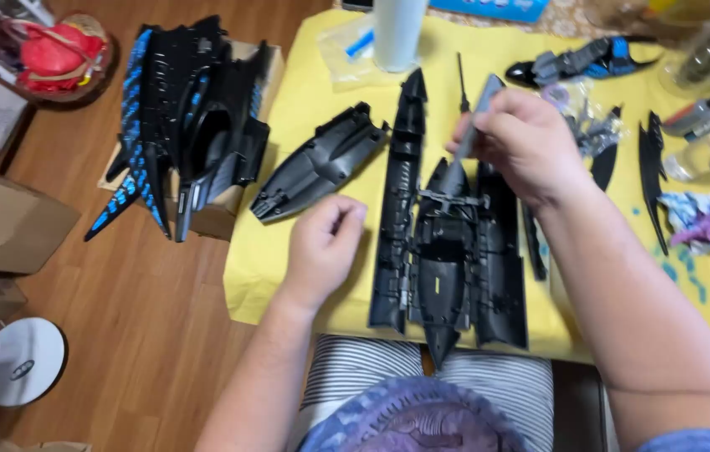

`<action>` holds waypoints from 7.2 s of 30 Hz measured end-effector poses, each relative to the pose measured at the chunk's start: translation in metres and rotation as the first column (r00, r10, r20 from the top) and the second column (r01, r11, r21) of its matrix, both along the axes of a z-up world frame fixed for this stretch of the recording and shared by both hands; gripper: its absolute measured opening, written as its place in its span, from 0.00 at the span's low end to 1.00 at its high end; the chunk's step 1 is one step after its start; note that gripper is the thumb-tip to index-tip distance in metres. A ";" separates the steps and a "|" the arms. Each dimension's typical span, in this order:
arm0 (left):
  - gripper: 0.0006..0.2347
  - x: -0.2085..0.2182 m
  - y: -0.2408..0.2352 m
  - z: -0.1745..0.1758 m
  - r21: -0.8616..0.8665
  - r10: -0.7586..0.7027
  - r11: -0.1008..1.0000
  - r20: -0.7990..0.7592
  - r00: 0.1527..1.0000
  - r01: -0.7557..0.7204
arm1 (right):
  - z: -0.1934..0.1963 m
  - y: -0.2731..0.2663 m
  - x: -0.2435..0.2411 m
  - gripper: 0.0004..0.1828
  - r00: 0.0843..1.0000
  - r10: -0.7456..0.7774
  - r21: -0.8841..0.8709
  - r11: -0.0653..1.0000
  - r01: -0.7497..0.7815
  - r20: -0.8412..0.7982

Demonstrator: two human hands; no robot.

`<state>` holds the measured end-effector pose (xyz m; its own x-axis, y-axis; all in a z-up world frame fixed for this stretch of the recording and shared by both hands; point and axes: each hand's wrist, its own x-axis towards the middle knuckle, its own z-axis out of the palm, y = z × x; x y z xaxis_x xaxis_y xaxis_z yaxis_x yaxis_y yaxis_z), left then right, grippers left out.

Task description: Assembling internal components of a model vehicle chassis using a screwdriver and manual placement of plastic parts.

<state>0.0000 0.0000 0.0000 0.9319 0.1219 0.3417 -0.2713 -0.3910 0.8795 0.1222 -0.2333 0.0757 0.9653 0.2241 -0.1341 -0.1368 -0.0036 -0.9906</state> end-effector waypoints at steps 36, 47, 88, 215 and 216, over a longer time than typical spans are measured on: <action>0.05 0.002 0.003 -0.020 0.162 -0.085 0.983 -0.014 0.996 0.087 | -0.095 -0.109 -0.042 0.03 0.925 -0.378 0.170 0.909 0.379 -0.042; 0.04 0.001 0.001 -0.023 0.199 -0.072 0.977 0.001 0.997 0.071 | -0.103 -0.103 -0.049 0.01 0.923 -0.369 0.212 0.898 0.385 -0.111; 0.04 0.001 0.009 -0.022 0.136 -0.138 0.982 0.044 0.989 0.131 | -0.077 -0.087 -0.045 0.16 0.955 -0.170 -0.539 0.795 0.279 0.243; 0.05 0.067 -0.121 0.002 0.817 -0.705 0.492 0.170 0.689 0.302 | -0.092 -0.095 -0.048 0.08 0.748 0.117 -0.365 0.914 0.176 0.653; 0.05 0.067 -0.120 0.002 0.817 -0.705 0.492 0.169 0.689 0.303 | -0.093 -0.095 -0.047 0.07 0.754 0.124 -0.374 0.912 0.169 0.645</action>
